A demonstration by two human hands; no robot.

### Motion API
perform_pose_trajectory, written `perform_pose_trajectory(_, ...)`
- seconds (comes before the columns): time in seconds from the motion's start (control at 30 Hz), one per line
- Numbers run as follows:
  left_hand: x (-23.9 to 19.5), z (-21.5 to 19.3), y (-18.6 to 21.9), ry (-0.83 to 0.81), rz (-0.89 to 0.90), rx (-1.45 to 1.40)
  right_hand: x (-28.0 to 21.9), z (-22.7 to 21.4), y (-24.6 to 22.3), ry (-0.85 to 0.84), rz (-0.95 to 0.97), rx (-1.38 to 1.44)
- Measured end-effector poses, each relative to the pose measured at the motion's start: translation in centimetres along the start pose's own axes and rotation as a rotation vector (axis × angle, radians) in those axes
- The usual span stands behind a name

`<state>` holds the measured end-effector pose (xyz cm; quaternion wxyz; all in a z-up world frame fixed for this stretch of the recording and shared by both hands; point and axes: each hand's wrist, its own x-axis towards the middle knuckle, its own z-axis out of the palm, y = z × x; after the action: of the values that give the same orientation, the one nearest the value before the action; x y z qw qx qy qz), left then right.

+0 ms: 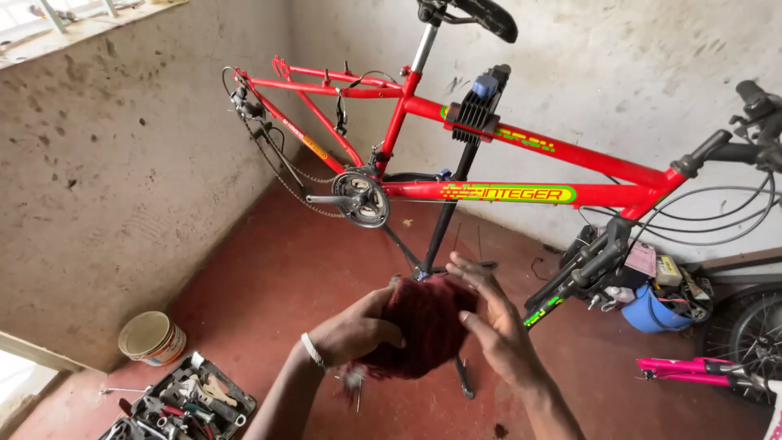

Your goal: The person wipes the red bicycle frame with a cloth, then applies a red substance from a container to the frame using their finger. They then pick up a T-handle wrench and a bolt, and use the wrench to tighten the bolt onto the bicycle frame.

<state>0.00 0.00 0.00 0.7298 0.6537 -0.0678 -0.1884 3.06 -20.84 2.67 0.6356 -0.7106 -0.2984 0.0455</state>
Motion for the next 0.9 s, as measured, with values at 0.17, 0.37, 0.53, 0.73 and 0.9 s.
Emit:
perform_pose_trajectory(0.17,3.3,-2.0,3.4,-0.259,0.082,0.559,3.2,-0.4,-1.3,-0.212,0.177,0.202)
perform_pose_trajectory(0.37,4.3,-5.8,7.6,0.064,0.049,0.710,6.6,1.2,0.6,-0.093,0.508,0.095)
perform_pose_trajectory(0.53,6.6,-12.3,6.4,0.127,0.135,0.669,10.6,2.2,3.7,-0.013,0.348,0.095)
perform_pose_trajectory(0.73,9.1,-20.4,8.2,0.126,0.103,0.273,18.6,5.5,6.3,0.399,0.286,-0.197)
perform_pose_trajectory(0.9,12.5,-26.1,8.1,0.474,0.344,0.356,23.9,9.4,6.0,0.498,0.390,-0.266)
